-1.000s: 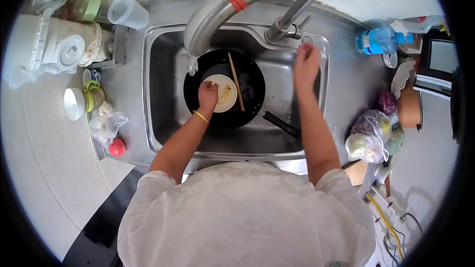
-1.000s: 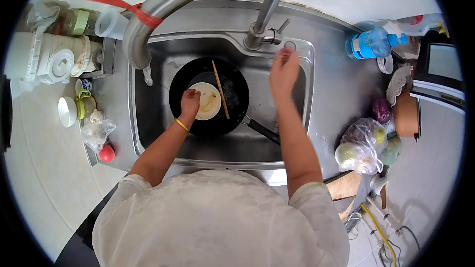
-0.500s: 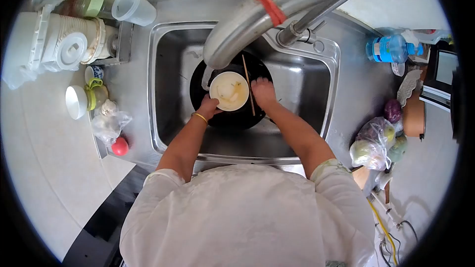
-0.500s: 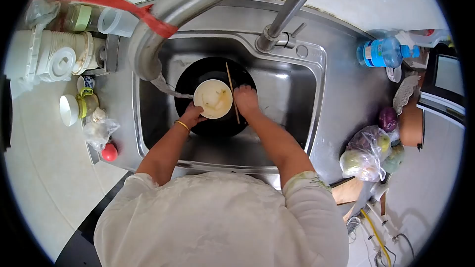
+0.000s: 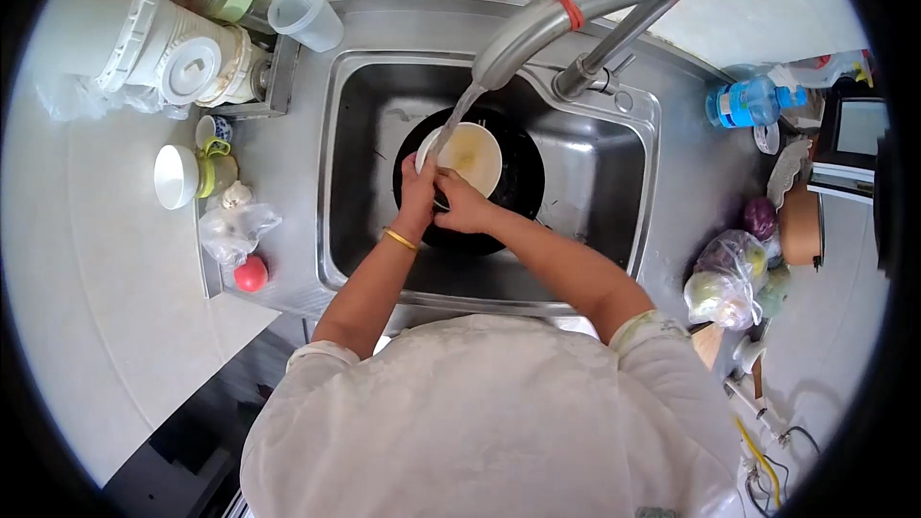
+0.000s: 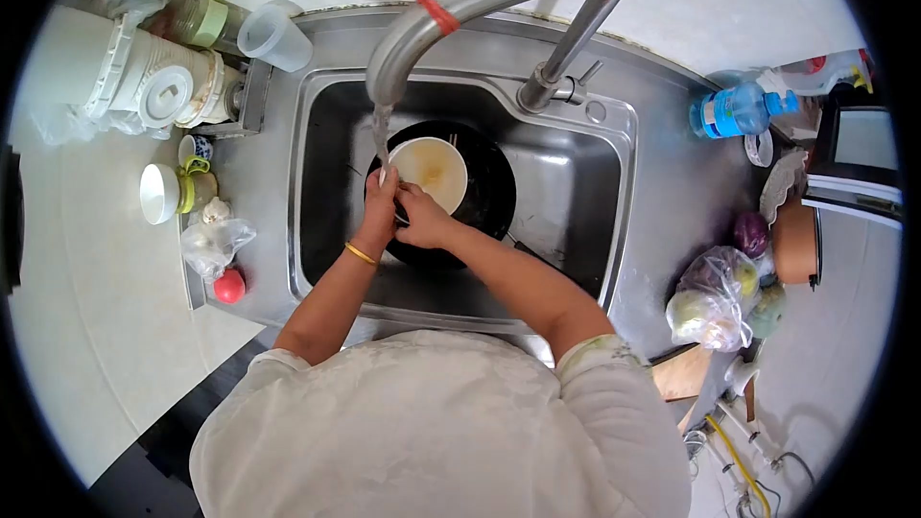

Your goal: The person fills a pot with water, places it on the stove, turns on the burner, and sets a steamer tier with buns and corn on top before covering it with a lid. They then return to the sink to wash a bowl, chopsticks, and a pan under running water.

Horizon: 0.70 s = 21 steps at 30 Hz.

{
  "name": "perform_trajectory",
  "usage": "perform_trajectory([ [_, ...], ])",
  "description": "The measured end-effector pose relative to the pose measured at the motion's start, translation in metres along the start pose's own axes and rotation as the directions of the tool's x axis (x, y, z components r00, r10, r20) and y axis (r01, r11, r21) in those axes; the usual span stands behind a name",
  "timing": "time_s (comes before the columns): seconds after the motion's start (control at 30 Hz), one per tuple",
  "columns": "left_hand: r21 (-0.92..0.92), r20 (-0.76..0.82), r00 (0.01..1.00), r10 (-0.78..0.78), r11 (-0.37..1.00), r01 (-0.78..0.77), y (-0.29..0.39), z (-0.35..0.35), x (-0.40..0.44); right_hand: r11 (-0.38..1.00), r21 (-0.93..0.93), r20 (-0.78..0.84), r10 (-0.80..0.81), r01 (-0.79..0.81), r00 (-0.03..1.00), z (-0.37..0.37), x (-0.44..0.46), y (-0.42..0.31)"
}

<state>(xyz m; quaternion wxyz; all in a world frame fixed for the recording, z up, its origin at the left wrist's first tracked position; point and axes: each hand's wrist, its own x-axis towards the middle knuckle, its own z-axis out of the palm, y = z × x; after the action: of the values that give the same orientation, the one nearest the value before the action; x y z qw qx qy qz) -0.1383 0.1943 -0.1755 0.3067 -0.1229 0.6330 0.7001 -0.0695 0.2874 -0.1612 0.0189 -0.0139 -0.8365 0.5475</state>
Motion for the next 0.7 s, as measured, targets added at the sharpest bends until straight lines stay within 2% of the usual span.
perform_trajectory([
  [0.03,0.024,-0.015,1.0,0.002,1.0,-0.001,0.004,-0.003,-0.004,0.97,-0.238,0.126,-0.012,0.042,0.992,-0.006,-0.004,-0.005],
  [0.1,0.062,-0.042,0.999,0.014,0.998,-0.011,0.011,-0.004,-0.007,0.739,-0.642,0.364,0.058,0.206,0.93,-0.037,-0.013,-0.002],
  [0.13,0.093,-0.054,0.998,-0.017,0.995,0.022,0.014,-0.001,-0.012,0.522,-0.81,0.291,-0.04,0.269,0.956,-0.039,-0.009,0.011],
  [0.2,0.153,-0.084,0.994,-0.073,0.985,0.085,0.019,0.008,-0.02,0.413,-0.899,0.105,-0.128,0.149,0.986,-0.044,-0.007,0.01],
  [0.23,0.048,-0.083,0.995,-0.058,0.997,0.063,0.019,0.006,-0.015,0.5,-0.849,0.183,-0.019,0.167,0.983,-0.044,-0.004,0.008],
  [0.3,0.032,-0.009,1.0,0.001,0.999,-0.001,0.027,0.008,-0.013,0.669,-0.726,0.36,0.173,0.159,0.917,-0.037,0.003,0.003],
  [0.33,0.026,0.024,0.999,0.029,0.999,-0.03,0.031,0.007,-0.015,0.834,-0.541,0.391,0.137,0.107,0.91,-0.03,0.001,-0.01],
  [0.37,0.09,0.029,0.995,0.1,0.991,-0.102,0.016,0.002,-0.005,0.962,-0.262,0.166,0.128,-0.081,0.978,-0.015,0.003,-0.028],
  [0.4,0.051,0.021,0.999,0.043,0.998,-0.044,0.017,0.002,-0.006,0.98,0.08,-0.061,0.187,-0.182,0.981,-0.006,0.005,-0.042],
  [0.43,0.013,0.015,1.0,-0.013,1.0,0.013,0.016,0.002,-0.009,0.992,-0.121,0.0,0.043,-0.042,0.999,-0.006,0.0,-0.039],
  [0.47,-0.023,0.008,0.997,-0.073,0.997,0.073,0.016,0.0,-0.009,0.947,-0.304,0.086,-0.086,0.108,0.993,-0.008,-0.009,-0.028],
  [0.5,0.007,-0.006,0.998,-0.057,0.998,0.057,0.015,-0.005,-0.005,0.852,-0.457,0.188,-0.188,0.256,0.964,-0.012,-0.02,-0.021],
  [0.53,-0.008,0.015,0.998,-0.069,0.998,0.069,0.019,-0.008,-0.008,0.74,-0.575,0.306,-0.201,0.349,0.931,-0.027,-0.026,-0.013],
  [0.6,-0.046,0.068,0.994,-0.085,0.995,0.088,0.027,-0.006,-0.013,0.542,-0.815,0.253,0.016,0.204,0.967,-0.036,-0.019,0.016],
  [0.63,-0.059,0.025,0.997,-0.068,0.996,0.07,0.029,0.002,-0.019,0.439,-0.879,0.105,-0.203,0.186,0.974,-0.036,-0.014,0.021],
  [0.7,-0.097,-0.008,0.996,-0.093,0.991,0.092,0.039,0.015,-0.029,0.604,-0.78,0.278,0.105,0.16,0.955,-0.036,-0.009,0.01],
])
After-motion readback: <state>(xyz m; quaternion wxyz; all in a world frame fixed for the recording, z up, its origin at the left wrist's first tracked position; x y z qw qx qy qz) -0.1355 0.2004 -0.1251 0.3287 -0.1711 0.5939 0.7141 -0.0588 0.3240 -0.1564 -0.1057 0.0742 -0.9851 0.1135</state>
